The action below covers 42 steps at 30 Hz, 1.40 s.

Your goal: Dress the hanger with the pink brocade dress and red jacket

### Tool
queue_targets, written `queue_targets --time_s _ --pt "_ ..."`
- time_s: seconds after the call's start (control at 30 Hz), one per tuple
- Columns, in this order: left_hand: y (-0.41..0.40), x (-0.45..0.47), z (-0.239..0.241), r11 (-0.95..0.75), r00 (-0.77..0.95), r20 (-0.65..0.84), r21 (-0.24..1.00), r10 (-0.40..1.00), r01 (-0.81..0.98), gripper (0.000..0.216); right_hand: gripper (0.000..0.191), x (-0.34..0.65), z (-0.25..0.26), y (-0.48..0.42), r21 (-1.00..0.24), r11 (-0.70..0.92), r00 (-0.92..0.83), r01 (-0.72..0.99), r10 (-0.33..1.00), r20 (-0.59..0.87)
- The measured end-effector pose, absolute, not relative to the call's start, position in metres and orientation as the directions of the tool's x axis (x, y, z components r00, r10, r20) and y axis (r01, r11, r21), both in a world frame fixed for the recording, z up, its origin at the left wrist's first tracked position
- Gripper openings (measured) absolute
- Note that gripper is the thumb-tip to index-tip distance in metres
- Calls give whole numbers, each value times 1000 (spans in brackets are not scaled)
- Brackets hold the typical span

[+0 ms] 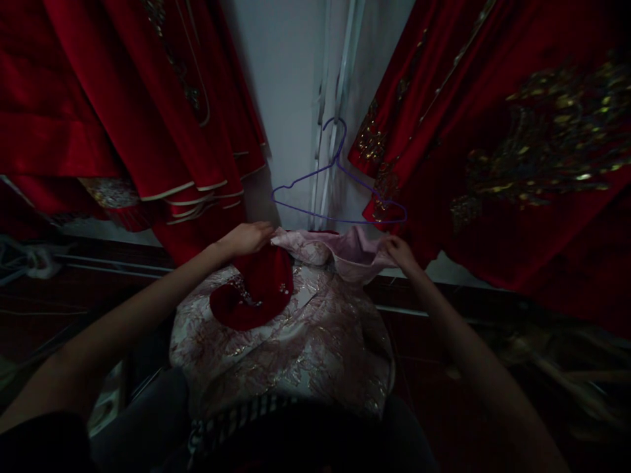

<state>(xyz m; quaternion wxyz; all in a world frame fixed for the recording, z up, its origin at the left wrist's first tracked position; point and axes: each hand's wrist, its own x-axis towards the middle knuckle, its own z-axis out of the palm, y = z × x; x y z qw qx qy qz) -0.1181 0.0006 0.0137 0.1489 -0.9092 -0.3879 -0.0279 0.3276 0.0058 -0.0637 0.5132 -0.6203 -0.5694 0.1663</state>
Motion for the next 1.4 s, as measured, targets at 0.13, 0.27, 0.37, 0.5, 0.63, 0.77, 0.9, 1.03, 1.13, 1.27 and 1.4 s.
queue_targets --time_s 0.13,0.27,0.37,0.5,0.63,0.77,0.9,1.03,1.13,1.27,1.4 --pt "6 -61 34 -736 743 380 -199 551 648 36 26 318 -47 -5 -721 280 133 634 879 458" --pt "24 -9 33 -848 771 463 -73 437 524 33 28 310 -18 -9 -594 299 50 747 866 498" --pt "27 14 9 -885 824 369 -6 431 466 26 27 315 -9 -9 -535 239 33 810 893 448" --pt "15 14 -15 -885 821 379 -11 427 465 24 24 340 -16 -3 -583 98 211 807 873 439" --pt "1 -2 -10 -885 818 388 -11 425 465 26 19 365 -16 4 -741 5 477 672 762 438" --pt "-2 -5 -3 -880 818 382 -23 431 475 29 18 365 -9 6 -776 20 540 631 707 457" --pt "-2 0 -4 -869 814 378 -47 442 493 28 20 343 0 4 -750 40 535 660 676 507" --pt "-6 0 2 -865 815 376 -64 441 498 27 21 325 9 2 -688 5 495 726 690 528" --pt "-10 -4 9 -861 811 384 -71 442 503 27 25 322 6 -1 -687 -4 489 726 705 513" --pt "-13 -9 14 -864 801 404 -48 442 501 28 30 325 -7 -22 -741 109 427 663 758 494" --pt "-14 -10 14 -888 808 418 -5 415 459 26 30 327 -6 -54 -660 155 404 736 682 610"
